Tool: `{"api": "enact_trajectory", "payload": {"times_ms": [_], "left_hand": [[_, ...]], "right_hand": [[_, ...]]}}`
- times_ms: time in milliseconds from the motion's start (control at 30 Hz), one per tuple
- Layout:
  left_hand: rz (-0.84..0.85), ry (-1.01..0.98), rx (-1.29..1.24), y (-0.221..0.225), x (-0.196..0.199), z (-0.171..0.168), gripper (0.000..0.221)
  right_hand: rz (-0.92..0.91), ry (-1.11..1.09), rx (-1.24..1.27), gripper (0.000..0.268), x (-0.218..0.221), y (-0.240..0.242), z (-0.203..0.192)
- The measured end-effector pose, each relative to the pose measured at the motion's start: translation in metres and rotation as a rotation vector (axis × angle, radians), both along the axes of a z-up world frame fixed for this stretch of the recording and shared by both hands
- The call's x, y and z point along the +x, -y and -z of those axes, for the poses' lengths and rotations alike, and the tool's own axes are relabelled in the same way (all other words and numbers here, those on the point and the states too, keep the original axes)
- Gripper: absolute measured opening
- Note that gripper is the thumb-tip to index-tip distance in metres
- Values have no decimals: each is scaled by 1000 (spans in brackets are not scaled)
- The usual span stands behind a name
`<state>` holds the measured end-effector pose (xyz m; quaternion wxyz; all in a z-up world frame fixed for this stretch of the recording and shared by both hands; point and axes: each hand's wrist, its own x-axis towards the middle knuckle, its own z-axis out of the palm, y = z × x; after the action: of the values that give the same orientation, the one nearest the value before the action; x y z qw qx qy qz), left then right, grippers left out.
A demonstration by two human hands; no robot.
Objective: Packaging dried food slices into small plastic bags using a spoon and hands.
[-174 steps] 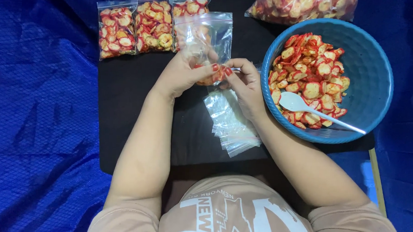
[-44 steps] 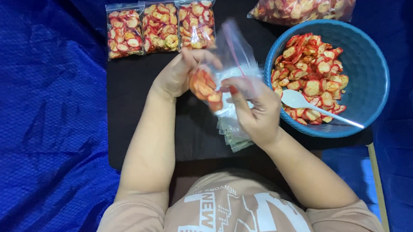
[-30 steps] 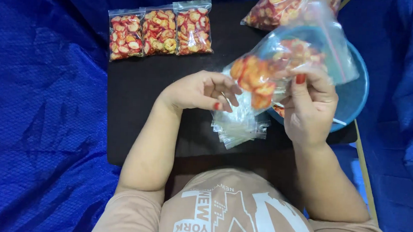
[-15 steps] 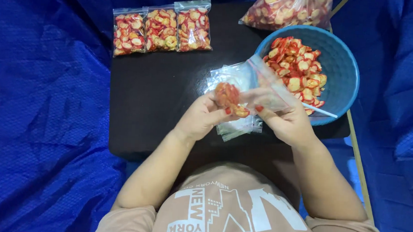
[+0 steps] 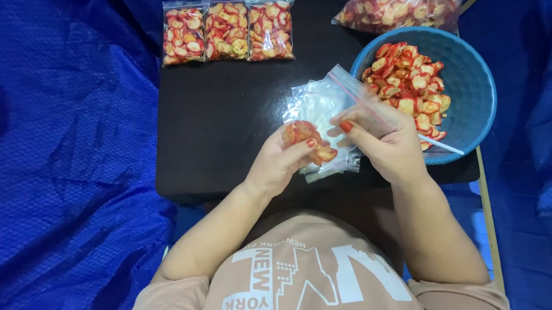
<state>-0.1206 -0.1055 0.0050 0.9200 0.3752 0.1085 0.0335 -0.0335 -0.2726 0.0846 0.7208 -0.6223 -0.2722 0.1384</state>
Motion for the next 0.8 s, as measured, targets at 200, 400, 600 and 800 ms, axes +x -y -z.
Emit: {"api": "enact_trajectory", "payload": {"times_ms": [200,400,600,800], "left_hand": [[-52,-24,-87,-4,4,9,29],[-93,-28,-114,-2,4,-13,32],[-96,35,-53,-9,11,5,49],[-30,-41,-118,-9,10,-20,45]], "right_hand": [[-4,13,-28,8,2,-4,11],[8,8,12,8,3,-7,5],[38,28,2,9,11,-11,11],[63,18,62,10,13,-19,0]]}}
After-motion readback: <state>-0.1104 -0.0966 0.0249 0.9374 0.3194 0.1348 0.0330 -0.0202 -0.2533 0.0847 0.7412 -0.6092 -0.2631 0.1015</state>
